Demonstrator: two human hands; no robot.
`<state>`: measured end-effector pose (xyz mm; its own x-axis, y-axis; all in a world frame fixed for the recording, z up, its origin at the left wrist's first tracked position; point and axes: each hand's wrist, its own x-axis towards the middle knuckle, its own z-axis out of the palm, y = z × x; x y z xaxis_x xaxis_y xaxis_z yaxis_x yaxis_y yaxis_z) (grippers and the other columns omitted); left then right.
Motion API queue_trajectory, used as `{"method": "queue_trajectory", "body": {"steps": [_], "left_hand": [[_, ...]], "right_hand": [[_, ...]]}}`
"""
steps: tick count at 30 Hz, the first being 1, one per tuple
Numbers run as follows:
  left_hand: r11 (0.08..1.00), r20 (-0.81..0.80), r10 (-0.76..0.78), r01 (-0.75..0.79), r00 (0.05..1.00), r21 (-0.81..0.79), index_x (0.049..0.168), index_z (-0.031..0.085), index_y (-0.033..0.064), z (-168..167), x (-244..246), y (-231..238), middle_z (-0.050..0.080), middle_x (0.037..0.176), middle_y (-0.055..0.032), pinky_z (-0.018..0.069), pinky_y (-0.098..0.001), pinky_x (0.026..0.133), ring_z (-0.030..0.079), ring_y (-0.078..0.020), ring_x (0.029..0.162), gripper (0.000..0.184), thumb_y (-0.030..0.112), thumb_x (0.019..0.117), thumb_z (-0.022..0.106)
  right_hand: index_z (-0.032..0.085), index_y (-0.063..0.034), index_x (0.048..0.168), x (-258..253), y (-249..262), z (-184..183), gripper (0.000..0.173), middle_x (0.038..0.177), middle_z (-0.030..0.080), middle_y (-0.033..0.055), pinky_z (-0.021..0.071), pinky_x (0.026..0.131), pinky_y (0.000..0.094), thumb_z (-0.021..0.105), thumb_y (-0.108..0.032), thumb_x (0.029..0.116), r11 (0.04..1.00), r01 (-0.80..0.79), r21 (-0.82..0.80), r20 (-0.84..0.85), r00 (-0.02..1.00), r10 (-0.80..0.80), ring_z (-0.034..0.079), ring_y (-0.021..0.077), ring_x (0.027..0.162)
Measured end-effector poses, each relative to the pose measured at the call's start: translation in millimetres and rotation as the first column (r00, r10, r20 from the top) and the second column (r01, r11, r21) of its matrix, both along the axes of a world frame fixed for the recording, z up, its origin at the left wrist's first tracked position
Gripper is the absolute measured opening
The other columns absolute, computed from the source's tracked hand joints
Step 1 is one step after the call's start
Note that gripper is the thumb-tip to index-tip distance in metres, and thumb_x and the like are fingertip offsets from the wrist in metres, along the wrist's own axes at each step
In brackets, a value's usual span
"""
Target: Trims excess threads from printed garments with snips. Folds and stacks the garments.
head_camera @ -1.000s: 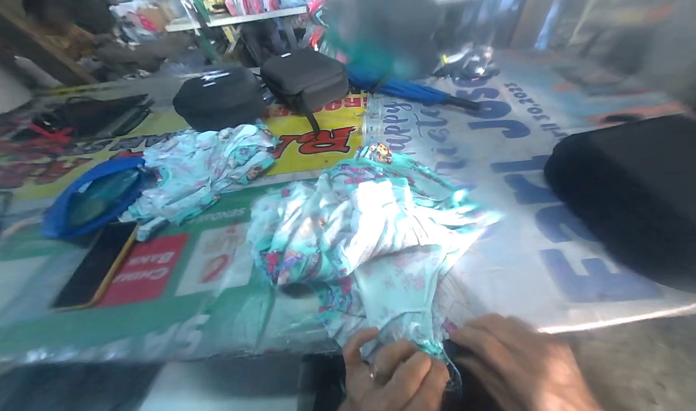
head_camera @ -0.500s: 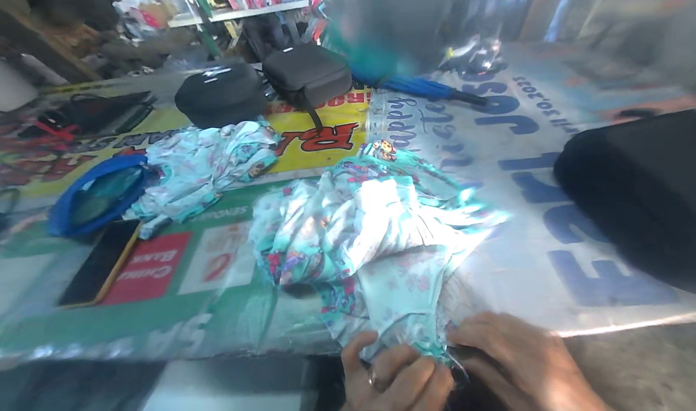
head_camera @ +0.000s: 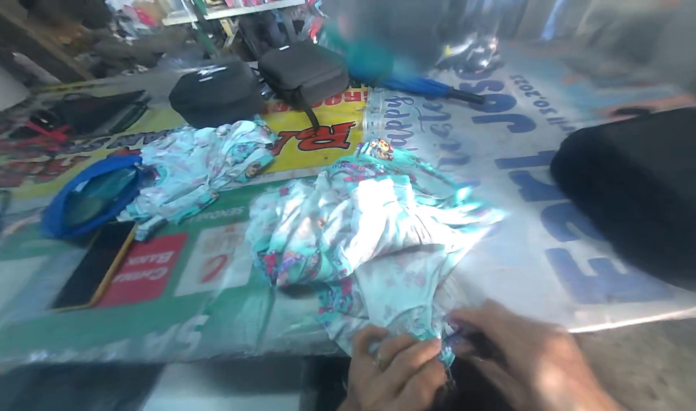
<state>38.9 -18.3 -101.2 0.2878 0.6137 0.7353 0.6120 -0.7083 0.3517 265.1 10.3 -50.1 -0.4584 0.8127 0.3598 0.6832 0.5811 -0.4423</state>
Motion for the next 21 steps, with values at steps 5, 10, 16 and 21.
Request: {"method": "queue_trajectory", "body": {"steps": [5, 10, 16, 21], "left_hand": [[0.99, 0.097, 0.092, -0.081, 0.991, -0.115, 0.104, 0.058, 0.0169, 4, 5, 2, 0.07, 0.102, 0.0012, 0.0407, -0.0298, 0.102, 0.064, -0.0074, 0.1, 0.021, 0.03, 0.109, 0.043], [0.942, -0.09, 0.237, -0.251, 0.967, -0.224, 0.098, 0.067, 0.0132, 26, 13, 6, 0.07, 0.09, -0.0018, 0.0433, -0.0335, 0.089, 0.064, -0.0124, 0.089, 0.024, 0.035, 0.0973, 0.057], [0.934, -0.308, 0.283, -0.334, 0.908, -0.127, 0.089, 0.07, 0.0202, 26, 14, 14, 0.066, 0.082, 0.0026, 0.0453, -0.036, 0.075, 0.063, -0.0143, 0.077, 0.022, 0.037, 0.0967, 0.058], [0.931, -0.192, 0.176, -0.226, 0.966, -0.285, 0.089, 0.071, 0.0191, 35, 2, 7, 0.069, 0.084, 0.0026, 0.0443, -0.0371, 0.082, 0.065, -0.0123, 0.082, 0.018, 0.032, 0.0978, 0.062]], "right_hand": [[0.073, -0.0155, 0.097, -9, 0, -8, 0.014, 0.078, 0.065, 0.0051, 0.0456, 0.046, 0.0321, 0.06, -0.018, 0.092, 0.985, 0.03, 0.17, 0.119, 0.992, -0.051, 0.061, 0.0189, 0.058], [0.072, -0.0142, 0.098, -3, -4, -10, 0.013, 0.075, 0.062, 0.0056, 0.0438, 0.047, 0.0313, 0.06, -0.017, 0.0941, 0.984, -0.004, 0.181, 0.082, 0.997, -0.011, 0.059, 0.0189, 0.058], [0.071, -0.0144, 0.098, 1, -6, -9, 0.013, 0.074, 0.063, 0.0054, 0.0435, 0.048, 0.0312, 0.059, -0.018, 0.0974, 0.98, 0.002, 0.197, 0.087, 0.996, -0.019, 0.058, 0.0189, 0.059], [0.072, -0.0156, 0.098, 7, -4, -12, 0.017, 0.075, 0.063, 0.0047, 0.0438, 0.049, 0.0316, 0.055, -0.018, 0.0986, 0.978, -0.026, 0.205, 0.131, 0.991, -0.001, 0.059, 0.0191, 0.059]]}}
